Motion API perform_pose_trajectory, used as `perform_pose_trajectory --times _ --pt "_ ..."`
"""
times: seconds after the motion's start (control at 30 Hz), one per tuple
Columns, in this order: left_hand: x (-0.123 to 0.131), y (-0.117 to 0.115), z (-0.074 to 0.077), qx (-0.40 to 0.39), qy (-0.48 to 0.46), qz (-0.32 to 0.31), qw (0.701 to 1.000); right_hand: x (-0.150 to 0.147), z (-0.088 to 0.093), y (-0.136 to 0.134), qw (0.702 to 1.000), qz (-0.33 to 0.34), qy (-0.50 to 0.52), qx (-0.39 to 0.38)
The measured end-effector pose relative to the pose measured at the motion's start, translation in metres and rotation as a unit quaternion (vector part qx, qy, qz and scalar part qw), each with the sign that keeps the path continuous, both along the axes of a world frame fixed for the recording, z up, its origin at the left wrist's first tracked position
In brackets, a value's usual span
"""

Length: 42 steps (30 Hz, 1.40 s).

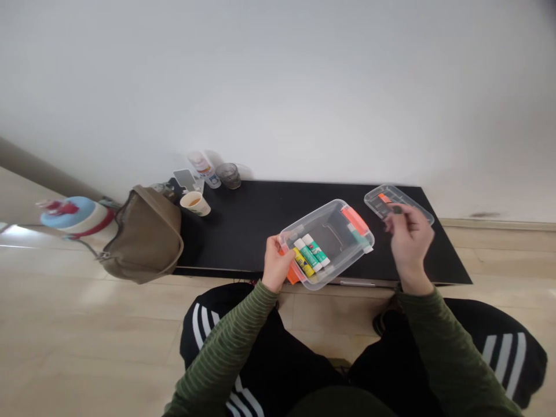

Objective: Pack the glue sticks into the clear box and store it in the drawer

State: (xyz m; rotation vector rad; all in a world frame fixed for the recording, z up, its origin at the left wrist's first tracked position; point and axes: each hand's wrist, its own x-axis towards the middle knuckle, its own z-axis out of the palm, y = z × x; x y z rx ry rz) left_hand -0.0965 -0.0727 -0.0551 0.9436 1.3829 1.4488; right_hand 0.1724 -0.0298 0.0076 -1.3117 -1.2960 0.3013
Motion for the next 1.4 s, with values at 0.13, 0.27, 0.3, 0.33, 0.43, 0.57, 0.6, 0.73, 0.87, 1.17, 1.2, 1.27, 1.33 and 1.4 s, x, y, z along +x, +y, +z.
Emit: perform_pose_trajectory --times 0.13,0.27,0.3,0.33,0.43,0.57,0.6,0.73,0.87,1.17,1.2,1.27,1.33,1.4 --pt "-0.001 0.001 -0.001 -0.006 -0.001 0.002 1.0 0.042 -0.04 0.006 0.991 -0.112 -0.01 -0.067" --pt "-0.002 0.002 -0.004 -0.013 -0.002 0.005 1.0 0.057 -0.083 0.013 0.952 -0.041 -0.148 -0.264" --pt "-0.003 0.003 -0.005 -0.015 -0.003 0.006 1.0 0.056 -0.091 0.014 0.941 -0.02 -0.172 -0.292" --pt "-0.003 0.003 -0.006 -0.016 -0.003 0.007 1.0 0.053 -0.097 0.014 0.931 -0.003 -0.191 -0.311" --pt "-0.005 0.005 -0.009 -0.021 -0.007 0.01 1.0 0.04 -0.108 0.017 0.907 0.026 -0.243 -0.344" --pt "-0.006 0.007 -0.011 -0.022 -0.009 0.014 1.0 0.03 -0.107 0.021 0.879 0.038 -0.303 -0.367" --pt "-0.006 0.007 -0.011 -0.023 -0.01 0.015 1.0 0.029 -0.106 0.021 0.873 0.038 -0.313 -0.373" --pt "-0.007 0.007 -0.01 -0.026 -0.021 0.009 0.999 0.024 -0.101 0.021 0.852 0.034 -0.343 -0.395" --pt "-0.007 0.007 -0.009 -0.029 -0.022 0.009 0.999 0.022 -0.104 0.018 0.853 0.022 -0.347 -0.388" --pt "-0.005 0.006 -0.008 -0.024 -0.019 -0.003 1.0 0.036 -0.08 0.012 0.961 -0.126 -0.156 -0.192" --pt "-0.005 0.006 -0.007 -0.024 -0.017 -0.007 1.0 0.032 -0.068 0.009 0.967 -0.137 -0.155 -0.152" --pt "-0.004 0.007 -0.006 -0.026 -0.011 -0.014 1.0 0.018 -0.042 0.001 0.975 -0.113 -0.161 -0.102" --pt "-0.002 0.009 -0.005 -0.026 -0.007 -0.022 0.999 0.001 -0.02 -0.003 0.975 -0.026 -0.188 -0.119" --pt "-0.001 0.012 -0.005 -0.026 -0.004 -0.03 0.999 -0.016 -0.007 -0.004 0.946 0.088 -0.244 -0.193"
